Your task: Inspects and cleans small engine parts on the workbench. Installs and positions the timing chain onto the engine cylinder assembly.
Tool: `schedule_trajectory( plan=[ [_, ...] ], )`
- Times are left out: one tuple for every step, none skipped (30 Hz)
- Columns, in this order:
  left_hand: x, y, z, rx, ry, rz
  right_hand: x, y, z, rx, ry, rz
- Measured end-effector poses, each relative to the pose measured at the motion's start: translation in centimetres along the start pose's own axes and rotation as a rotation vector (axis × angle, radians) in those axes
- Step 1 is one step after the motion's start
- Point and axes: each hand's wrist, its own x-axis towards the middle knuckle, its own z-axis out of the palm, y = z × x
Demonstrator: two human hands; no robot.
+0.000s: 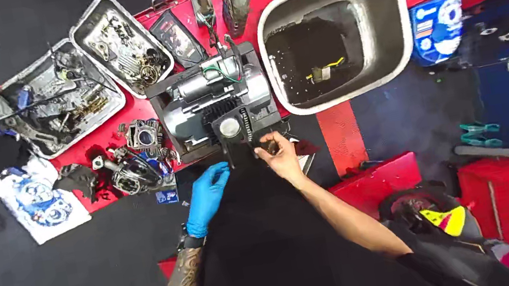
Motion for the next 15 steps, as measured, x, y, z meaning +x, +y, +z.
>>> schedule_trajectory(
  plan=[
    [0.6,1.0,1.8,-0.033,0.024,-0.014,1.4,0.1,-0.3,-0.061,0.005,-0.034],
    [0.6,2.0,3.5,-0.054,0.054,-0.034,2.0,0.3,-0.3,-0.096,-0.002,-0.049],
    [0.4,2.9,5.0,-0.072,0.093,-0.057,2.4,0.6,-0.3,-0.114,-0.021,-0.062],
    [0.5,3.8,6.2,-0.085,0.137,-0.071,2.9,0.8,-0.1,-0.116,-0.036,-0.087],
    [0.7,4.7,7.0,-0.092,0.179,-0.082,3.4,1.0,0.2,-0.110,-0.049,-0.119],
    [1.0,5.3,7.7,-0.102,0.221,-0.095,3.9,1.0,0.6,-0.098,-0.062,-0.149],
    [1.2,5.7,8.4,-0.118,0.257,-0.111,4.0,1.1,0.9,-0.087,-0.074,-0.170],
    [1.4,5.9,9.0,-0.134,0.288,-0.118,4.2,1.3,1.1,-0.082,-0.077,-0.189],
    [1.8,6.1,9.6,-0.145,0.318,-0.118,4.3,1.5,1.2,-0.083,-0.075,-0.206],
    [2.0,6.2,10.2,-0.141,0.347,-0.123,4.3,1.7,1.2,-0.087,-0.078,-0.223],
    [2.4,6.2,10.7,-0.126,0.381,-0.128,4.2,1.9,1.1,-0.094,-0.083,-0.242],
    [2.8,6.3,11.2,-0.106,0.419,-0.132,4.0,2.0,0.9,-0.098,-0.094,-0.263],
    [3.1,6.4,11.7,-0.094,0.456,-0.132,3.8,1.9,0.5,-0.096,-0.117,-0.279],
    [3.0,6.6,12.2,-0.086,0.479,-0.142,3.1,1.8,0.1,-0.088,-0.148,-0.289],
    [2.9,7.0,12.8,-0.086,0.504,-0.150,2.5,1.6,-0.6,-0.087,-0.183,-0.310]
  ],
)
